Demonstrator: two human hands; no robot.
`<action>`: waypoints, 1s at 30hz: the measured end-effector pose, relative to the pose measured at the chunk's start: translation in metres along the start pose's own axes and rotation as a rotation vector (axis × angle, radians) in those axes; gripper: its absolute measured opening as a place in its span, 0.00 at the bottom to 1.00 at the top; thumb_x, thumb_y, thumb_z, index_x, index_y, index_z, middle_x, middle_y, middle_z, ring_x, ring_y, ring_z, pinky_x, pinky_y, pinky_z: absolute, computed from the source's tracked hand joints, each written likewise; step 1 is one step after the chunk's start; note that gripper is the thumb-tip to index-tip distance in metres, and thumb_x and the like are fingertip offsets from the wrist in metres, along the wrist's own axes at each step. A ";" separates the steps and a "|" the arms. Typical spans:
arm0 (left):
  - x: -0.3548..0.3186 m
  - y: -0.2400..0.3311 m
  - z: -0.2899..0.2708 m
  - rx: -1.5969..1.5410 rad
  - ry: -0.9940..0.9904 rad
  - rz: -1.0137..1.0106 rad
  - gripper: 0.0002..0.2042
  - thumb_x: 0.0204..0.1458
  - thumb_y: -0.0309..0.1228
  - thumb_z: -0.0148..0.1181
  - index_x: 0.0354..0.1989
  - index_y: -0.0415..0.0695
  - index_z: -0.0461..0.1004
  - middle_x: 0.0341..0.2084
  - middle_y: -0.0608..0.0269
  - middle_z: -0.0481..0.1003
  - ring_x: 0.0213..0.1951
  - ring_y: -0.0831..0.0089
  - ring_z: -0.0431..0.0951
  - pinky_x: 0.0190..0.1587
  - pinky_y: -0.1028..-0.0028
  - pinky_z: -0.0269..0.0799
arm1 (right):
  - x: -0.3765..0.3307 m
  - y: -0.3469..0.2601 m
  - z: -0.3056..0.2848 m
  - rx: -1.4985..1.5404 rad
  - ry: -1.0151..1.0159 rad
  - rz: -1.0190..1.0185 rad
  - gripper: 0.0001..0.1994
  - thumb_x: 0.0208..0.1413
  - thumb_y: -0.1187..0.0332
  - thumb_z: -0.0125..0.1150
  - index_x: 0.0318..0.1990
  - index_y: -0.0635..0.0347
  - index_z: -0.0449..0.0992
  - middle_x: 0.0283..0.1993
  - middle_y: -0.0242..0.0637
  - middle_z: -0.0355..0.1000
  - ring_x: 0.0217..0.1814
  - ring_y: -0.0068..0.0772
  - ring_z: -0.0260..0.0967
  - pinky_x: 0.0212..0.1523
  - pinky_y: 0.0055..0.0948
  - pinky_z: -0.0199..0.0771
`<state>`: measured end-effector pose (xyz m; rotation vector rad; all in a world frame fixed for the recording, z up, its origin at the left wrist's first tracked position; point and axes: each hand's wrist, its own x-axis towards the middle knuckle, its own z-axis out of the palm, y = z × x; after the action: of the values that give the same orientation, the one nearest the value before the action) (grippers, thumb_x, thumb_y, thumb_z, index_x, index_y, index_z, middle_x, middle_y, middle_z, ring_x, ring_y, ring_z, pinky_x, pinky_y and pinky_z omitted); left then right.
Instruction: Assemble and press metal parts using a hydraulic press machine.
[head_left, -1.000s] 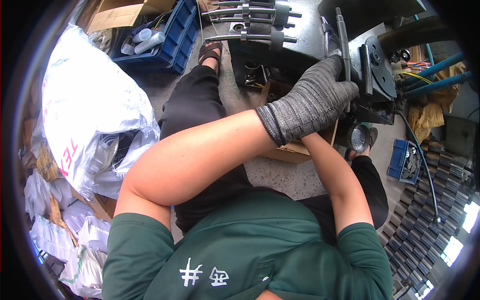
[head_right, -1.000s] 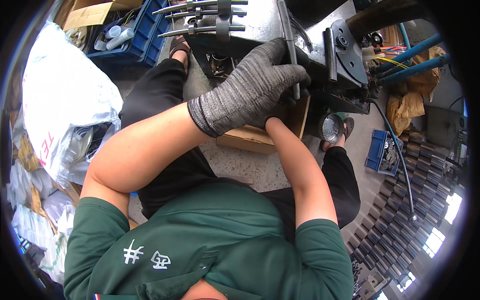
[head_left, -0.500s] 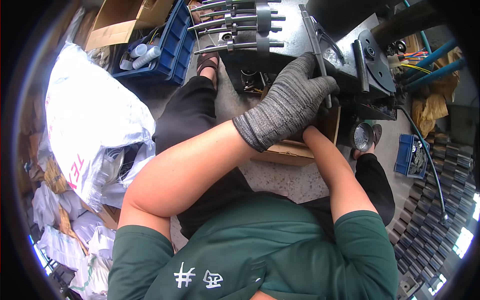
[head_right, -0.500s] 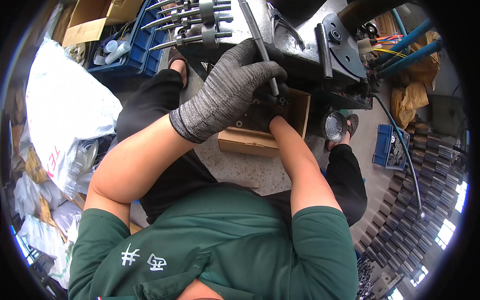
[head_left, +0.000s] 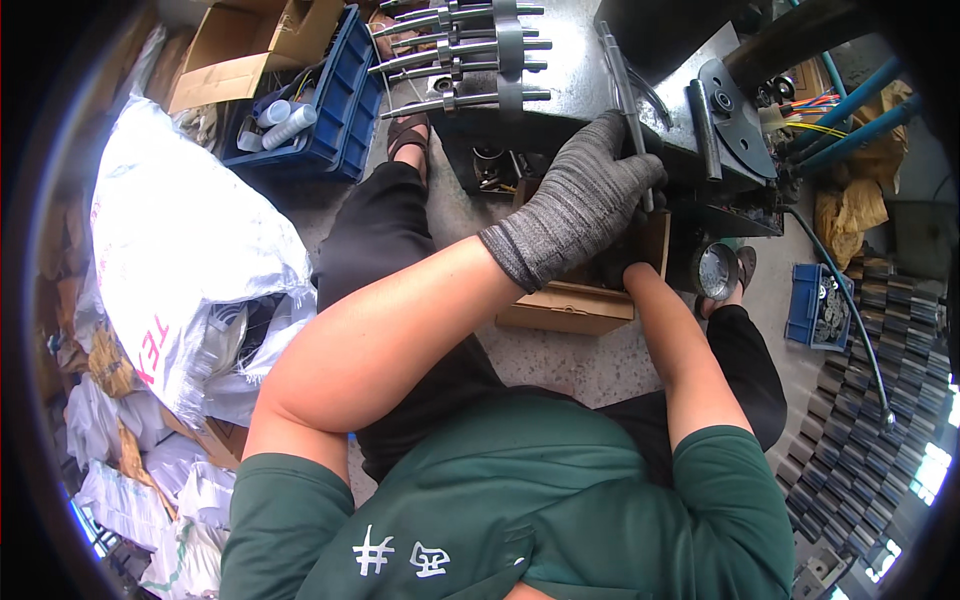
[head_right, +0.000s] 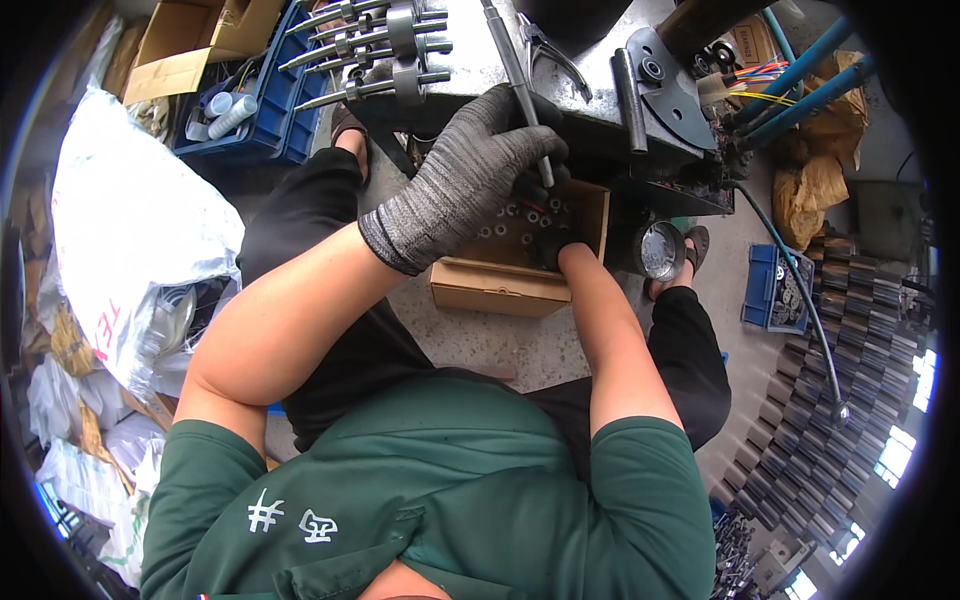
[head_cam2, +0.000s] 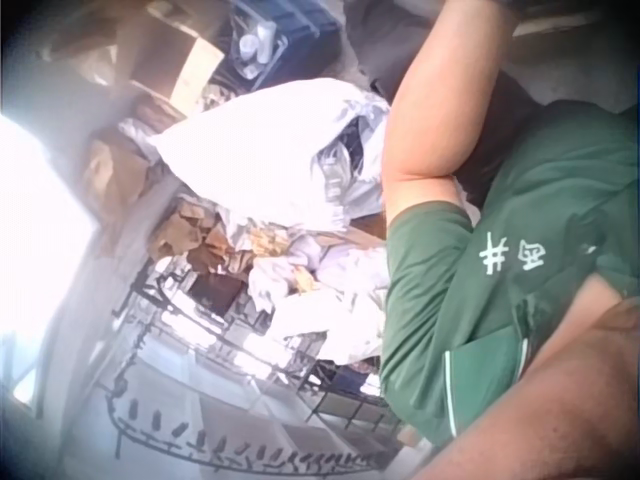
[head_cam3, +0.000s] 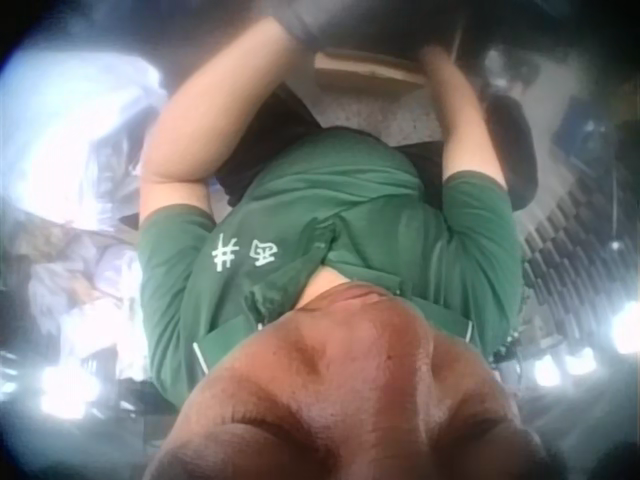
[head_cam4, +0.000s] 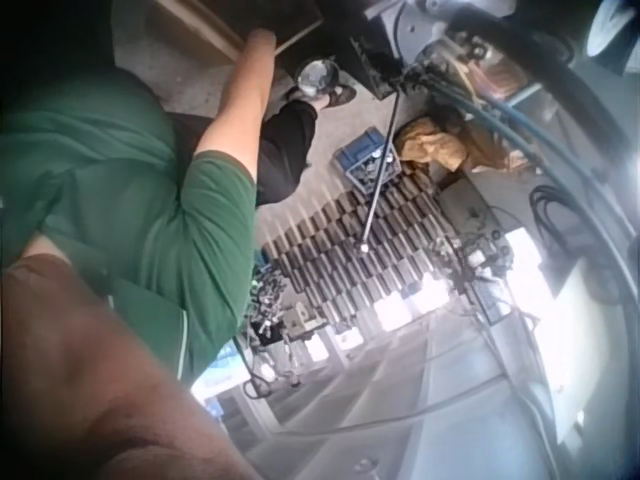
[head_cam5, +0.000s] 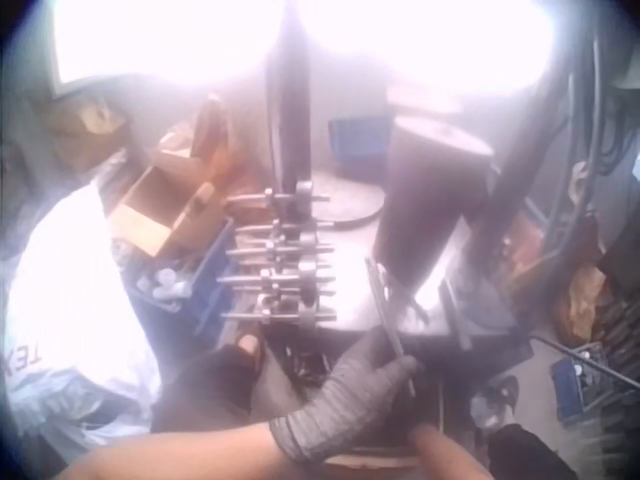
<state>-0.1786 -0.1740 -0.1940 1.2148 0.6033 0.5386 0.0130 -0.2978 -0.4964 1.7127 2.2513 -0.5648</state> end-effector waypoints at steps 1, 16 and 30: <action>0.002 0.000 0.001 0.000 -0.002 0.001 0.11 0.59 0.28 0.58 0.47 0.37 0.70 0.35 0.56 0.78 0.37 0.71 0.83 0.38 0.71 0.82 | 0.005 0.005 -0.003 -0.005 0.000 -0.002 0.32 0.53 0.61 0.64 0.67 0.54 0.68 0.71 0.50 0.61 0.73 0.47 0.58 0.73 0.40 0.57; 0.007 -0.004 0.029 0.196 -0.031 0.004 0.14 0.55 0.28 0.60 0.48 0.36 0.71 0.37 0.53 0.77 0.40 0.69 0.80 0.45 0.70 0.78 | -0.101 0.012 -0.187 0.346 -0.072 0.144 0.18 0.47 0.66 0.64 0.47 0.64 0.81 0.45 0.52 0.79 0.49 0.56 0.77 0.54 0.44 0.76; -0.031 -0.031 0.063 0.245 -0.471 -0.148 0.19 0.61 0.33 0.61 0.57 0.37 0.69 0.36 0.62 0.76 0.37 0.78 0.77 0.42 0.75 0.78 | -0.175 -0.049 -0.230 2.273 1.014 0.177 0.22 0.59 0.80 0.56 0.62 0.66 0.66 0.56 0.55 0.73 0.49 0.50 0.78 0.48 0.39 0.83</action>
<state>-0.1560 -0.2466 -0.2051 1.4545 0.3570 0.0436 0.0205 -0.3566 -0.2092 3.1277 0.6468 -3.6466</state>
